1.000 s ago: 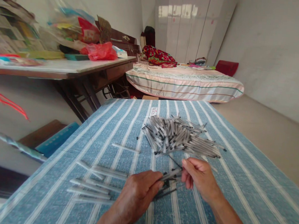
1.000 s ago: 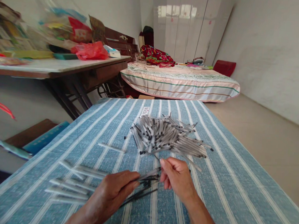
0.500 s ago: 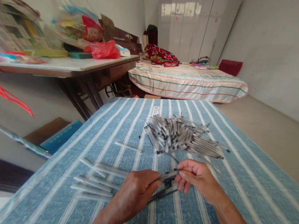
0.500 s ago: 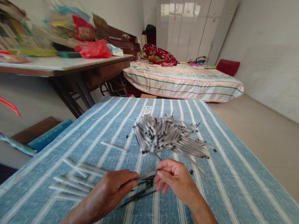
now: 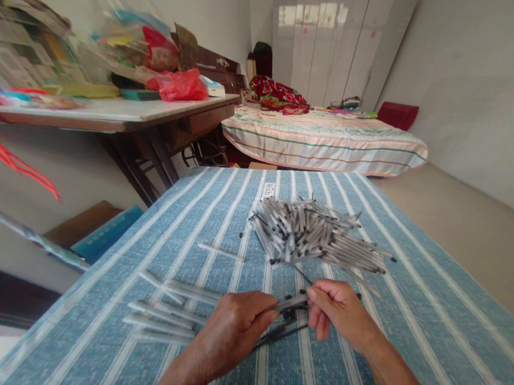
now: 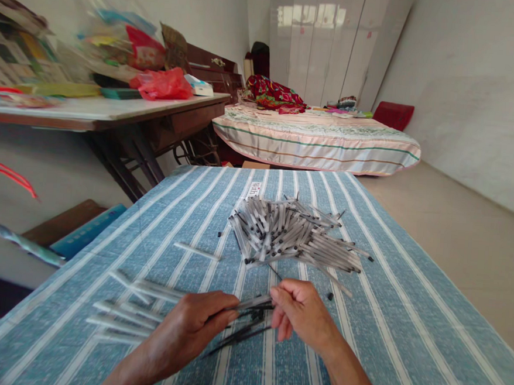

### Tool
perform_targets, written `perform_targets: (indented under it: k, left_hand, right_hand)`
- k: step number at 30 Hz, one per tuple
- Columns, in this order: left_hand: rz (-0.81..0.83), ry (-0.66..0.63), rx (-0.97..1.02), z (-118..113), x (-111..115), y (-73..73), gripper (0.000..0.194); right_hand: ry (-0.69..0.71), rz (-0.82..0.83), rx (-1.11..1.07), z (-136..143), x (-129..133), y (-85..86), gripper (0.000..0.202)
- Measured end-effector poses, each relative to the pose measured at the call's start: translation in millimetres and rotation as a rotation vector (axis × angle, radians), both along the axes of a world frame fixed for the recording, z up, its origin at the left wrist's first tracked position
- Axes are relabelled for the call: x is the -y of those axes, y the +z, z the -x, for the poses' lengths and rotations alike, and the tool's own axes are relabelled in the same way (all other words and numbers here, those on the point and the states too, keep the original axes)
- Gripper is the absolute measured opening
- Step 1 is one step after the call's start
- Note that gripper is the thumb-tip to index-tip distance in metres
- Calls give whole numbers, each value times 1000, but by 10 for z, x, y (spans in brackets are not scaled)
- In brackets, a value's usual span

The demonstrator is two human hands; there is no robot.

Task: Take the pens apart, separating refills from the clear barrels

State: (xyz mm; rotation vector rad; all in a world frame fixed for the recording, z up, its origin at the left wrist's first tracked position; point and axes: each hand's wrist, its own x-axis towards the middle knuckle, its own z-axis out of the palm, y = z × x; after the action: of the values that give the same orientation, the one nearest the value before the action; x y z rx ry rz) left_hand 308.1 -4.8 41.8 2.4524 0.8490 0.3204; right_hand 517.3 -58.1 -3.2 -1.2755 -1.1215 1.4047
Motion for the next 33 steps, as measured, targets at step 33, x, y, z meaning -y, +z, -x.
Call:
perform_targets:
  k: [33]
  left_hand:
    - [40, -11, -25, 1, -31, -23, 28]
  right_hand:
    - [17, 91, -109, 17, -12, -7, 39]
